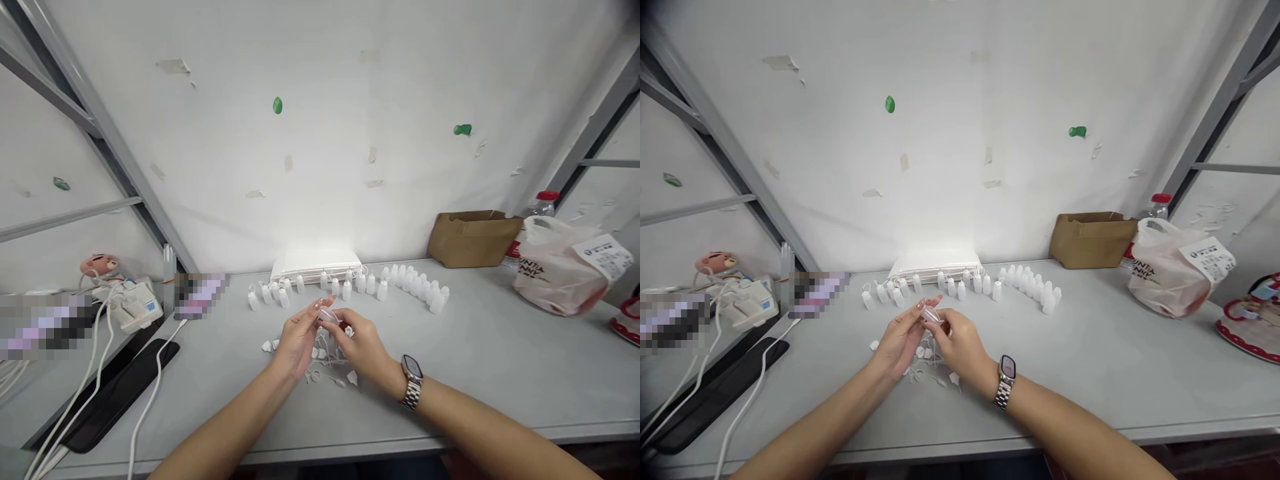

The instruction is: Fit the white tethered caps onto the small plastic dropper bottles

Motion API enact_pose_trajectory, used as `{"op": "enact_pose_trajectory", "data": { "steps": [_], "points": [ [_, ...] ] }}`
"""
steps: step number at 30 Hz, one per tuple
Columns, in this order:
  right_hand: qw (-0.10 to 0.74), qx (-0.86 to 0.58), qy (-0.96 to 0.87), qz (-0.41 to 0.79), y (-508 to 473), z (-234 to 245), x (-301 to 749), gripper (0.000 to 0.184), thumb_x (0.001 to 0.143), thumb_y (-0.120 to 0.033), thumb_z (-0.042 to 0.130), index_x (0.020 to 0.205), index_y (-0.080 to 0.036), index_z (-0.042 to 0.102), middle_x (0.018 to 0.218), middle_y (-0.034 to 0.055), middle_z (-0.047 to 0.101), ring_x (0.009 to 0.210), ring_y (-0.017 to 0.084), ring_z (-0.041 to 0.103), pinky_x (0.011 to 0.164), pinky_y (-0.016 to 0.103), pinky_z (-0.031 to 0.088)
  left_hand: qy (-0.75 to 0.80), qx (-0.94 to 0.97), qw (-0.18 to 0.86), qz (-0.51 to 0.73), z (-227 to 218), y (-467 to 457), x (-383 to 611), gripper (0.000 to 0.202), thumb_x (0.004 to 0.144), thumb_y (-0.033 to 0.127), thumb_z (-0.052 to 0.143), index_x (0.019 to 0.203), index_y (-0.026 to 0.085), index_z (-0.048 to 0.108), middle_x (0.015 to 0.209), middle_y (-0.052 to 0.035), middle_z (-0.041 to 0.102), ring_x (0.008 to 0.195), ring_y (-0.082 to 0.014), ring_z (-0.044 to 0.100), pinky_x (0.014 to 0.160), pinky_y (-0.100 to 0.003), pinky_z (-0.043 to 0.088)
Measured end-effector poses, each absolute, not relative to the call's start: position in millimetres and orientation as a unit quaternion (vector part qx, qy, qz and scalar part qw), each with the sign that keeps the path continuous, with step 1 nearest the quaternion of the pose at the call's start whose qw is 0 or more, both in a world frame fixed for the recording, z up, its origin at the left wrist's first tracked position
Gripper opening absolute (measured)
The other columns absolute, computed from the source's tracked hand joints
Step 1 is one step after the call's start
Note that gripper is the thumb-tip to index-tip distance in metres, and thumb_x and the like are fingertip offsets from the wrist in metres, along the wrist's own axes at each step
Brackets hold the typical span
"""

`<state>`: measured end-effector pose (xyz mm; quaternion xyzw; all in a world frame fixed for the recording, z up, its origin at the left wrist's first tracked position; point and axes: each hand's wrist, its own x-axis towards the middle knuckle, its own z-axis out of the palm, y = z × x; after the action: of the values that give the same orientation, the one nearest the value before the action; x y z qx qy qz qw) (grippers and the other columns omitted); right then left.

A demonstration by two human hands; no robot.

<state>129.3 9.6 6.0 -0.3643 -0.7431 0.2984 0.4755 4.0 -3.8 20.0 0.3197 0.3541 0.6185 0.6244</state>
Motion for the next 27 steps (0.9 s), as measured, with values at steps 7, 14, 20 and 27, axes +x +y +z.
{"op": "enact_pose_trajectory", "data": {
  "steps": [7, 14, 20, 27],
  "points": [
    [0.372, -0.231, -0.453, 0.777, 18, 18, 132, 0.024, 0.072, -0.032, 0.062, 0.062, -0.012, 0.056, 0.054, -0.0020, 0.050, 0.046, 0.005, 0.040, 0.047, 0.019, 0.032, 0.342, 0.334, 0.639, 0.602, 22, -2, 4, 0.022, 0.069, 0.032, 0.064, 0.081, 0.015, 0.069, 0.106, -0.0086, 0.064, 0.096, -0.0219, 0.055, 0.084, -0.032, 0.038],
    [0.356, -0.236, -0.473, 0.770, 27, 17, 137, 0.030, 0.075, -0.041, 0.057, 0.071, -0.011, 0.058, 0.059, 0.0006, 0.056, 0.049, 0.007, 0.048, 0.052, 0.022, 0.038, 0.361, 0.339, 0.630, 0.599, 18, 1, 1, 0.024, 0.068, 0.032, 0.065, 0.085, 0.015, 0.069, 0.106, -0.0082, 0.064, 0.098, -0.0214, 0.053, 0.087, -0.033, 0.035],
    [0.450, -0.358, -0.607, 0.548, 21, 17, 134, 0.029, 0.067, -0.041, 0.065, 0.081, -0.016, 0.057, 0.061, -0.0014, 0.058, 0.059, 0.013, 0.055, 0.056, 0.026, 0.043, 0.374, 0.345, 0.596, 0.621, 21, 2, 0, 0.025, 0.069, 0.038, 0.062, 0.075, 0.014, 0.070, 0.104, -0.0104, 0.065, 0.108, -0.0241, 0.049, 0.093, -0.034, 0.032],
    [0.460, -0.392, -0.680, 0.416, 16, 8, 132, 0.025, 0.073, -0.039, 0.059, 0.084, -0.017, 0.058, 0.068, 0.0004, 0.059, 0.062, 0.013, 0.053, 0.057, 0.026, 0.043, 0.396, 0.355, 0.567, 0.629, 23, 0, 1, 0.025, 0.067, 0.033, 0.066, 0.085, 0.016, 0.069, 0.105, -0.0096, 0.065, 0.110, -0.0243, 0.049, 0.096, -0.036, 0.031]
  ]
}}
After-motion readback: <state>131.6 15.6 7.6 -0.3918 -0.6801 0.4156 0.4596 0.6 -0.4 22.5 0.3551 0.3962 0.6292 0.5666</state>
